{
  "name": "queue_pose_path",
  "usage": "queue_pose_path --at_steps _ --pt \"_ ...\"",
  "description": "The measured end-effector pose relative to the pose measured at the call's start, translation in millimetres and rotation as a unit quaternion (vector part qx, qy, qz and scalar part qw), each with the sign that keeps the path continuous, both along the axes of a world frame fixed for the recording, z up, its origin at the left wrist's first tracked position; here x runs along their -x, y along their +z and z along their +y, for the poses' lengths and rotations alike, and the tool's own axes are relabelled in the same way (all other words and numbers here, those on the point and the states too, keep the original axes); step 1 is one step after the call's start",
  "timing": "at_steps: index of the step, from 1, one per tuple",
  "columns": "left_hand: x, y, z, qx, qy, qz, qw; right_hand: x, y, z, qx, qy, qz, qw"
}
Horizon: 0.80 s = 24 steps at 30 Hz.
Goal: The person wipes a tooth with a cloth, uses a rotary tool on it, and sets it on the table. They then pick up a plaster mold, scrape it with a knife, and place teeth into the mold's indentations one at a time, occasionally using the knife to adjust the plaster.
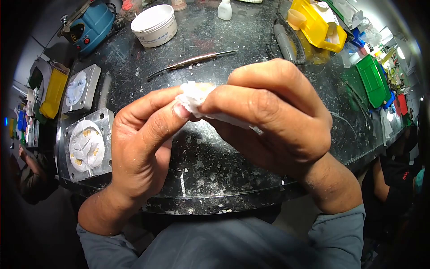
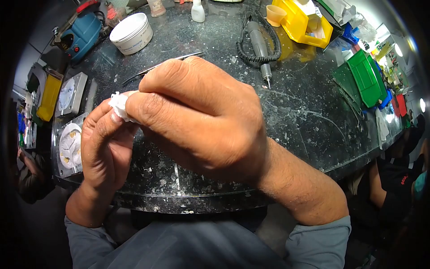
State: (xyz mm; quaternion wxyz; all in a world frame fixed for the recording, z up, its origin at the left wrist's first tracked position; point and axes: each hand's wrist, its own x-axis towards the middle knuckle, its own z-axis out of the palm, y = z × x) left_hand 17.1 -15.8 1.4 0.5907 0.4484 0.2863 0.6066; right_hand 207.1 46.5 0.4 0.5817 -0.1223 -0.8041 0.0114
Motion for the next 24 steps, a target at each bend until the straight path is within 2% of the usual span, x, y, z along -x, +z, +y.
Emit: queue_pose_path --at_steps 2,5,7,9,13,15,16,18,21,24 --pt "8.5 -4.9 3.2 0.052 -0.032 -0.059 0.996 -0.8 4.3 -3.8 0.034 0.013 -0.006 0.999" --pt "9.5 -3.2 7.4 0.061 -0.042 -0.034 0.997 -6.1 7.8 -5.8 0.131 0.017 0.008 0.991" --pt "4.3 4.7 4.6 0.072 -0.031 -0.032 0.996 -9.5 10.4 -4.4 0.121 -0.034 0.005 0.992" --pt "-0.2 10.6 1.9 0.114 0.011 0.032 0.993 -10.1 13.1 -4.9 0.133 -0.036 0.013 0.99" --pt "5.8 1.8 3.5 0.087 -0.03 0.028 0.995 -9.7 12.3 -6.2 0.101 -0.003 -0.017 0.995" --pt "2.0 -0.8 3.6 0.073 -0.036 -0.085 0.993 -4.7 8.9 -6.3 0.114 0.023 -0.001 0.993" --pt "2.5 -1.4 3.4 0.073 -0.036 -0.084 0.993 -2.5 6.0 -4.7 0.114 0.023 -0.001 0.993" --pt "3.7 -2.1 2.4 0.101 -0.044 -0.083 0.99 -0.1 0.2 1.3 0.04 0.011 -0.014 0.999" --pt "1.1 1.8 1.2 0.125 -0.034 -0.061 0.99 -2.4 -2.8 6.6 -0.009 -0.006 -0.016 1.0" --pt "5.9 0.2 0.8 0.103 -0.062 -0.053 0.991 -3.5 -3.7 14.8 -0.075 -0.018 -0.015 0.997"
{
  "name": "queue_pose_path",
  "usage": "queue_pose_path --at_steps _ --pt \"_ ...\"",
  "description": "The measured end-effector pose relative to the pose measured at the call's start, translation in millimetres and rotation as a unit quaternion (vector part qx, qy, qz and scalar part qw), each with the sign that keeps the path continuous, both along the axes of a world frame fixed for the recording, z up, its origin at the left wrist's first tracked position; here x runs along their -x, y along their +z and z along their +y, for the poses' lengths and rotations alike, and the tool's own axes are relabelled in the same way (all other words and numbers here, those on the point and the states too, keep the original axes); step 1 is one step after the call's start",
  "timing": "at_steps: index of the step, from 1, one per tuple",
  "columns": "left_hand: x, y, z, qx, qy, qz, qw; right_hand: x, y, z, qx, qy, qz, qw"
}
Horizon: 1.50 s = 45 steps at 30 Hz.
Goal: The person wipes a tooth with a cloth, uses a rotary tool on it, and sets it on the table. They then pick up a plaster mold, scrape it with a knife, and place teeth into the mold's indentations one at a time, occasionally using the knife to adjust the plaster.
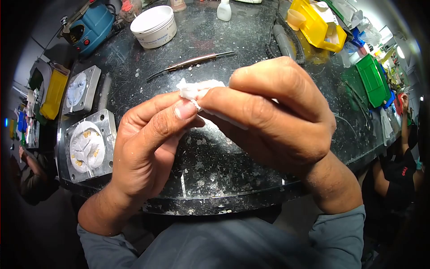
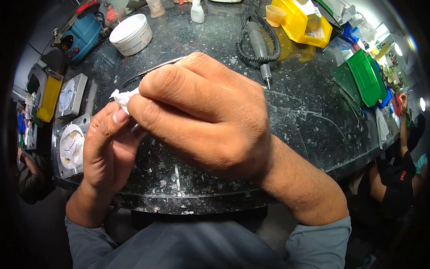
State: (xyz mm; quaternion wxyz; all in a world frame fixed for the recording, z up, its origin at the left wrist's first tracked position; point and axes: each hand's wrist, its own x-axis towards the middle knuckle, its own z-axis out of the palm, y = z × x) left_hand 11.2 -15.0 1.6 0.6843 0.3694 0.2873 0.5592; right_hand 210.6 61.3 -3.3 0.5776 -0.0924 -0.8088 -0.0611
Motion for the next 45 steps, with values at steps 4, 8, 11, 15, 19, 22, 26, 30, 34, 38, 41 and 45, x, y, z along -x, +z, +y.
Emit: queue_pose_path --at_steps 4,8,11,15,19,22,26,30,34,38,41,45 --pt "0.9 -2.2 1.7 -0.041 -0.009 0.029 0.999 -0.2 2.2 -0.8 -0.022 -0.008 -0.015 1.0" --pt "-1.8 0.4 -1.0 -0.046 0.013 0.055 0.997 3.4 4.0 -4.9 -0.02 -0.032 -0.014 0.999" --pt "-3.5 0.7 -0.8 -0.05 0.024 0.064 0.996 4.0 4.4 -6.0 -0.023 -0.022 0.001 0.999" --pt "-0.9 -1.9 3.5 -0.002 -0.005 0.011 1.0 -2.6 10.3 -13.7 0.134 0.014 -0.025 0.991" --pt "-0.6 3.2 4.2 0.066 -0.021 -0.015 0.998 -3.0 8.3 -14.0 0.187 0.056 -0.002 0.981" --pt "8.7 -6.0 3.3 0.051 -0.053 0.001 0.997 -1.8 9.0 -14.7 0.179 0.044 -0.001 0.983" --pt "12.0 -11.4 5.5 0.033 -0.061 -0.016 0.997 -0.7 10.3 -16.0 0.183 0.033 0.0 0.983" --pt "3.3 -1.8 4.1 0.056 -0.03 -0.046 0.997 -1.4 9.7 -13.3 0.185 0.044 0.0 0.982" --pt "4.3 -0.8 6.0 0.057 -0.007 -0.054 0.997 -4.6 14.3 -14.0 0.199 0.051 0.036 0.978" --pt "3.0 -1.0 6.9 0.044 -0.007 -0.055 0.998 -5.6 14.7 -11.1 0.182 0.053 0.027 0.981" --pt "0.7 0.1 6.4 0.029 -0.012 -0.065 0.997 -2.7 13.6 -11.8 0.166 0.054 0.024 0.984" --pt "0.6 0.0 6.1 0.042 0.006 -0.046 0.998 -4.4 14.3 -15.2 0.181 0.054 0.022 0.982"
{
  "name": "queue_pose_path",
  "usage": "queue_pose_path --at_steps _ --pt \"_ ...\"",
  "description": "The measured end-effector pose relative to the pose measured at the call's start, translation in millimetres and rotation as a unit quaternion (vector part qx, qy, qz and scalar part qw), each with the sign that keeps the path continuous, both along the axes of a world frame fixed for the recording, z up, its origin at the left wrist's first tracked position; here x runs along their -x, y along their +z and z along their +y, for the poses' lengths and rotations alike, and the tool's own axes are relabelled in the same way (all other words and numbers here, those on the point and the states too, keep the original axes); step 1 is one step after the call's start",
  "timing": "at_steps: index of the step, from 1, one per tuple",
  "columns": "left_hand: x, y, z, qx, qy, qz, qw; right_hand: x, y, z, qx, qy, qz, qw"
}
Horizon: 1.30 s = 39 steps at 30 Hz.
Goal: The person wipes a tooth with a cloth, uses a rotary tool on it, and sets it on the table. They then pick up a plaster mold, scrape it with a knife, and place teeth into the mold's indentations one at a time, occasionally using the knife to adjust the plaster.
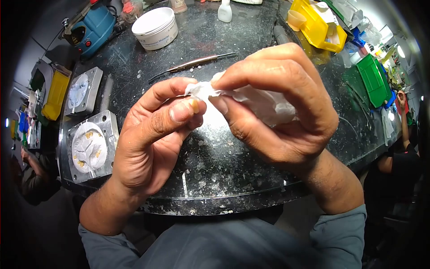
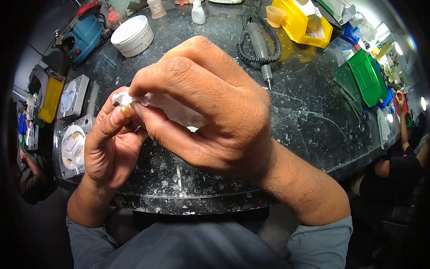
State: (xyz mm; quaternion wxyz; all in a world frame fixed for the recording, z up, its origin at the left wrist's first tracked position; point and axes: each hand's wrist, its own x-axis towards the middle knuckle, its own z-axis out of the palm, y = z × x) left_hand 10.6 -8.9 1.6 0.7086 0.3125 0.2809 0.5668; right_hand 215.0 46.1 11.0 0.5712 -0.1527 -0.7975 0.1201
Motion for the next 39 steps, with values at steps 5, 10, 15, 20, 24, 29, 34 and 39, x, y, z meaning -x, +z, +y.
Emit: queue_pose_path --at_steps 5,10,15,20,24,29,34,39 --pt "-0.6 -1.5 0.7 -0.025 -0.012 -0.009 1.0 2.8 0.4 -4.9 0.018 0.005 -0.005 1.0" --pt "-2.6 0.2 0.0 -0.04 0.003 -0.005 0.999 4.5 0.7 -2.0 -0.015 0.025 -0.019 0.999" --pt "-0.7 0.6 1.0 -0.056 0.029 0.044 0.997 5.3 -7.8 10.4 -0.092 0.002 -0.014 0.996" --pt "2.2 5.0 2.2 -0.076 0.039 0.115 0.99 4.8 -3.1 8.9 -0.083 0.001 -0.02 0.996" --pt "1.7 8.8 2.2 -0.086 0.033 0.126 0.988 2.8 -0.9 6.0 -0.05 0.044 -0.02 0.998" --pt "4.4 8.1 1.4 -0.097 0.025 0.087 0.991 -7.6 9.1 6.1 0.014 0.065 0.002 0.998" --pt "0.3 18.9 -1.1 -0.059 0.035 0.152 0.986 -5.7 9.8 -0.2 0.016 0.015 -0.003 1.0" --pt "0.3 16.6 -1.6 -0.087 0.016 0.127 0.988 1.2 5.9 -5.7 -0.027 0.039 -0.01 0.999"
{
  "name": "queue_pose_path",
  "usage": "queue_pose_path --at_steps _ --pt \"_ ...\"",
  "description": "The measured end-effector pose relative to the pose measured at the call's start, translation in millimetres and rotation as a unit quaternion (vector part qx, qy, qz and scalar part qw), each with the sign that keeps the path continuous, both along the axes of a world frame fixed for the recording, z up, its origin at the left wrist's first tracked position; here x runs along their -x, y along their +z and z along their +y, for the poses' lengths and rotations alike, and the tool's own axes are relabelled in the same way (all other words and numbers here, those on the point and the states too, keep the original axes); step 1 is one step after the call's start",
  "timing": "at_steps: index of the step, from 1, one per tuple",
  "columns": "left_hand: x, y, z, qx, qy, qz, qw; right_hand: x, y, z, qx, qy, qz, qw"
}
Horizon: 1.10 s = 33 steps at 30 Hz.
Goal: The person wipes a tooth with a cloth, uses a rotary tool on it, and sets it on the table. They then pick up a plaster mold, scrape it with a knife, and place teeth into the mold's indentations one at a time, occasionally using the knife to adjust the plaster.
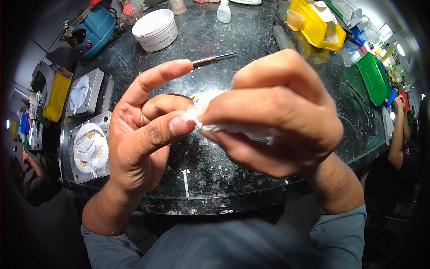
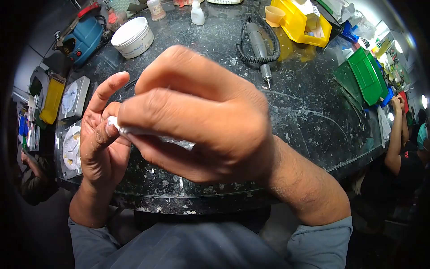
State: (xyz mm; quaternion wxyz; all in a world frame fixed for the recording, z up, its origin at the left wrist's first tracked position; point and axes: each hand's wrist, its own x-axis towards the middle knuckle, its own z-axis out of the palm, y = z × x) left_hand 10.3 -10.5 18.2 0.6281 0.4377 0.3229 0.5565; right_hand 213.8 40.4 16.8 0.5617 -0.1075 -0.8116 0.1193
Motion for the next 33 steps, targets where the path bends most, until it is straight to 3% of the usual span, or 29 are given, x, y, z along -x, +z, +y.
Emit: queue_pose_path --at_steps 7,9,11,15,17,24,29,33 --pt "2.3 -9.8 2.7 -0.013 -0.02 -0.057 0.998 0.5 -7.3 5.5 -0.045 -0.02 0.0 0.999" --pt "-2.5 -7.0 -0.1 0.02 0.004 -0.042 0.999 -5.2 1.0 3.8 0.058 0.053 0.002 0.997" --pt "-3.7 -8.7 0.3 0.01 0.004 -0.047 0.999 -9.4 -0.6 6.6 0.101 0.053 0.014 0.993" --pt "-4.6 -12.4 -0.3 0.046 0.042 -0.113 0.992 -5.8 -1.7 8.5 0.026 0.013 0.008 1.0" --pt "0.0 -17.1 -0.2 0.044 0.01 -0.167 0.985 -0.9 -5.4 9.5 -0.019 0.013 0.02 1.0" --pt "13.2 -29.6 0.8 0.032 -0.051 -0.134 0.989 0.3 -11.2 10.8 -0.044 -0.023 0.019 0.999" --pt "3.0 -22.0 -1.3 0.018 -0.03 -0.089 0.995 4.9 -13.9 4.9 0.007 -0.031 0.018 0.999" --pt "1.9 -22.3 -1.3 -0.004 -0.004 -0.054 0.999 6.6 -17.5 8.1 -0.061 -0.05 0.022 0.997"
